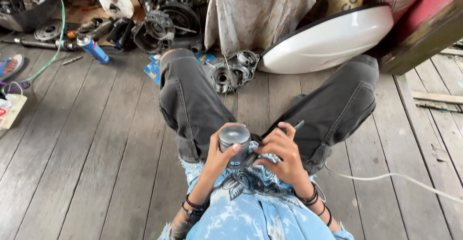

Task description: The person sits on the floor and uses a small metal tool to scrape and clean the surface of a metal piston. They rotate the piston in their hands to access different areas while working on it.

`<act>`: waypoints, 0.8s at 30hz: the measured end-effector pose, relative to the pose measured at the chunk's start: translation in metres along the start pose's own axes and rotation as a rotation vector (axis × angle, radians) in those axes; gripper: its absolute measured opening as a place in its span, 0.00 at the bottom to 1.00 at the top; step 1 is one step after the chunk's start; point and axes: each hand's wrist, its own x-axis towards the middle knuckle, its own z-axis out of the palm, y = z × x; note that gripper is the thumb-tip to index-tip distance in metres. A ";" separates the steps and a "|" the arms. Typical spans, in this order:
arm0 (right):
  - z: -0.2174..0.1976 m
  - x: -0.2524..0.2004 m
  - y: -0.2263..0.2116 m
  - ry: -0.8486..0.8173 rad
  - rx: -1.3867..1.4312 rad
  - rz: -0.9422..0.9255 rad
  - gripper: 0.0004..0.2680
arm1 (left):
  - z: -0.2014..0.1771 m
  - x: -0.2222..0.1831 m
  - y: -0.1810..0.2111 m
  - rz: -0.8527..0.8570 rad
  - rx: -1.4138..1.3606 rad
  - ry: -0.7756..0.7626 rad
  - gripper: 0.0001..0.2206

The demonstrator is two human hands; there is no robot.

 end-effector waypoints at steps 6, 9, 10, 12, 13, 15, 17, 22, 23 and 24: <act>-0.021 -0.004 -0.054 0.076 -0.003 -0.014 0.10 | 0.022 -0.039 0.028 0.065 -0.040 -0.092 0.23; -0.021 -0.020 -0.076 0.023 -0.010 -0.052 0.09 | 0.023 -0.059 0.046 0.107 -0.014 -0.092 0.24; -0.022 -0.024 -0.079 0.025 -0.007 -0.049 0.09 | 0.024 -0.064 0.049 0.103 -0.012 -0.092 0.24; -0.024 -0.030 -0.083 -0.061 -0.025 -0.100 0.11 | 0.023 -0.074 0.056 0.159 0.033 -0.049 0.29; -0.029 -0.035 -0.085 -0.060 -0.023 -0.098 0.11 | 0.027 -0.081 0.063 0.157 0.034 -0.048 0.29; -0.040 -0.042 -0.086 -0.001 0.099 0.027 0.15 | 0.034 -0.091 0.077 0.258 0.168 -0.069 0.33; -0.047 -0.038 -0.101 0.024 0.077 0.086 0.12 | 0.046 -0.101 0.094 0.355 0.334 -0.066 0.31; -0.048 -0.035 -0.124 0.051 -0.039 0.187 0.07 | 0.057 -0.110 0.086 0.565 0.689 -0.043 0.28; -0.048 -0.035 -0.126 0.024 -0.046 0.161 0.07 | 0.056 -0.110 0.084 0.616 0.745 -0.009 0.28; -0.049 -0.035 -0.128 -0.004 -0.053 0.135 0.06 | 0.055 -0.110 0.081 0.666 0.800 0.026 0.28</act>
